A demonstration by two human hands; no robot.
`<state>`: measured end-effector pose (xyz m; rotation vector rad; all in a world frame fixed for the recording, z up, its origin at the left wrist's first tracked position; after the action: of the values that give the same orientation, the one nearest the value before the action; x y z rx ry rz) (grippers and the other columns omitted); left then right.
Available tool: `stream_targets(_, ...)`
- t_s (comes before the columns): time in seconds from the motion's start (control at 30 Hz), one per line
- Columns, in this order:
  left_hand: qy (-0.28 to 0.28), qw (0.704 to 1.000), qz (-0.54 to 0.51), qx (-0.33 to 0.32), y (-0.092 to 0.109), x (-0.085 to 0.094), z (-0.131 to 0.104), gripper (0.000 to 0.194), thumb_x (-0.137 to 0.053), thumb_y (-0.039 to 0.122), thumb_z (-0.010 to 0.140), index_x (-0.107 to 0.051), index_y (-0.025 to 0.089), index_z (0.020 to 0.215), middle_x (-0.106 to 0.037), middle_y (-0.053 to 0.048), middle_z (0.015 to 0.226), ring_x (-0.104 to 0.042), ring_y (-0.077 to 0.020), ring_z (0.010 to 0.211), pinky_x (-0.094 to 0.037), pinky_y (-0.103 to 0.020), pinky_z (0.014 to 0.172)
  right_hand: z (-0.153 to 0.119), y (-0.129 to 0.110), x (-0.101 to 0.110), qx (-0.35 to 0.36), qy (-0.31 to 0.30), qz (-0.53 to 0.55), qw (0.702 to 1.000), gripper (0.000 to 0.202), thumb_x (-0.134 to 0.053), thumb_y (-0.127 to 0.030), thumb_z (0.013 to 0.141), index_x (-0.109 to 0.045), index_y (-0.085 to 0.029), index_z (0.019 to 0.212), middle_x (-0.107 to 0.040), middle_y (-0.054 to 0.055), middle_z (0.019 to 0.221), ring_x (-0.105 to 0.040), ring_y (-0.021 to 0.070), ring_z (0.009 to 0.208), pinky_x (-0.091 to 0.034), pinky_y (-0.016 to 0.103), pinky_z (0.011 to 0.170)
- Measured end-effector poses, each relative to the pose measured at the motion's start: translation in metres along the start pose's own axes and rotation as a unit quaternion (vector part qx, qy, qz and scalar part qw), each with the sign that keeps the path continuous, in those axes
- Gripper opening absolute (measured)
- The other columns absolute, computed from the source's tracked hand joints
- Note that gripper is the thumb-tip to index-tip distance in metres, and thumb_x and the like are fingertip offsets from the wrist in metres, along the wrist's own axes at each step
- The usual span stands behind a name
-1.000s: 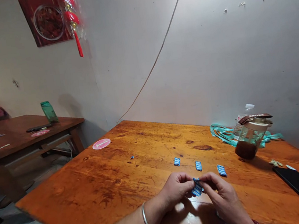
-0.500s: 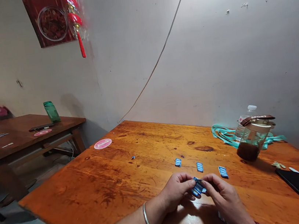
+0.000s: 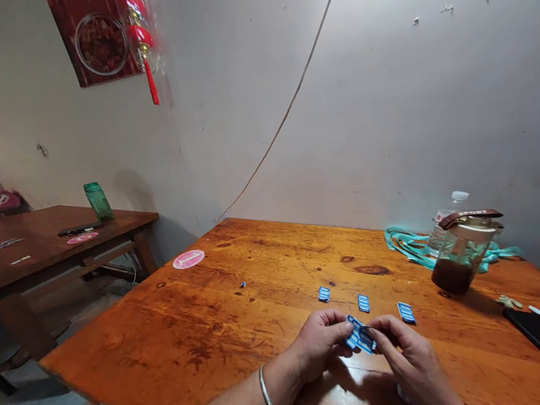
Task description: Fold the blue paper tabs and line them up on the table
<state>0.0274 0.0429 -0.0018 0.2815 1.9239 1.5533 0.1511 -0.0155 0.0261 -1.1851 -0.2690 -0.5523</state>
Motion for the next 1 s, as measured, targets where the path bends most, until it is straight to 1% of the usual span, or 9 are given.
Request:
stream_targets(0.13,0.01,1.0,0.014,0.001,0.001,0.001,0.0,0.028,-0.064,0.036,0.062,-0.052,0.012,0.072,-0.058,-0.001,0.063,-0.053,-0.0087,0.052,-0.036,-0.018,0.048,0.002,0.002,-0.001,-0.007,-0.001,0.003,1.0,0.023,-0.043,-0.039,0.083,-0.054,-0.021,0.075,-0.058,0.0,0.068,-0.053,0.0132,0.062,-0.043,0.022,0.057)
stream_targets(0.33,0.016,0.999,0.035,-0.006,-0.001,0.003,0.002,0.03,-0.063,0.04,0.064,-0.052,0.013,0.074,-0.058,-0.001,0.063,-0.054,-0.0087,0.052,-0.036,-0.018,0.047,0.0,0.002,-0.002,-0.009,-0.011,0.024,1.0,0.023,-0.042,-0.038,0.083,-0.055,-0.02,0.078,-0.059,0.001,0.07,-0.055,0.0142,0.063,-0.044,0.023,0.058)
stream_targets(0.5,0.026,0.999,0.038,-0.004,-0.002,0.004,0.004,0.032,-0.062,0.043,0.064,-0.052,0.013,0.074,-0.058,-0.001,0.063,-0.054,-0.0089,0.051,-0.036,-0.018,0.046,0.0,0.001,-0.001,-0.017,-0.002,0.043,0.999,0.024,-0.044,-0.039,0.082,-0.056,-0.02,0.078,-0.06,0.002,0.07,-0.056,0.0151,0.063,-0.045,0.024,0.059)
stream_targets(0.73,0.038,0.998,0.048,-0.018,-0.001,0.007,0.004,0.032,-0.062,0.042,0.064,-0.052,0.013,0.074,-0.058,-0.001,0.062,-0.053,-0.0092,0.052,-0.036,-0.018,0.048,0.001,0.005,0.001,-0.026,0.014,0.053,0.998,0.024,-0.045,-0.041,0.081,-0.057,-0.02,0.078,-0.059,0.001,0.066,-0.056,0.0145,0.06,-0.044,0.023,0.056)
stream_targets(0.87,0.059,0.996,0.061,-0.026,-0.003,0.012,0.006,0.032,-0.061,0.042,0.065,-0.053,0.013,0.075,-0.057,-0.001,0.064,-0.053,-0.01,0.054,-0.037,-0.019,0.049,0.0,0.005,0.001,-0.034,0.012,0.067,0.997,0.023,-0.045,-0.04,0.081,-0.056,-0.02,0.081,-0.059,0.001,0.068,-0.055,0.0141,0.061,-0.044,0.023,0.058)
stream_targets(1.0,0.047,0.995,0.073,-0.041,0.001,0.009,0.005,0.031,-0.061,0.041,0.066,-0.054,0.012,0.076,-0.058,-0.002,0.067,-0.054,-0.0107,0.057,-0.038,-0.02,0.052,0.001,0.007,0.001,-0.051,0.02,0.091,0.994,0.026,-0.045,-0.042,0.081,-0.056,-0.019,0.082,-0.058,0.001,0.066,-0.055,0.014,0.06,-0.044,0.023,0.055)
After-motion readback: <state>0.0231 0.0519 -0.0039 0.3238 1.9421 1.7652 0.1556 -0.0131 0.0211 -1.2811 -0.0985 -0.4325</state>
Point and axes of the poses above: each hand's wrist, its own z-axis towards the middle knuckle, its own x-axis out of the back of the hand, y = z × x, the point moved 5 cm from there along z, towards the middle knuckle
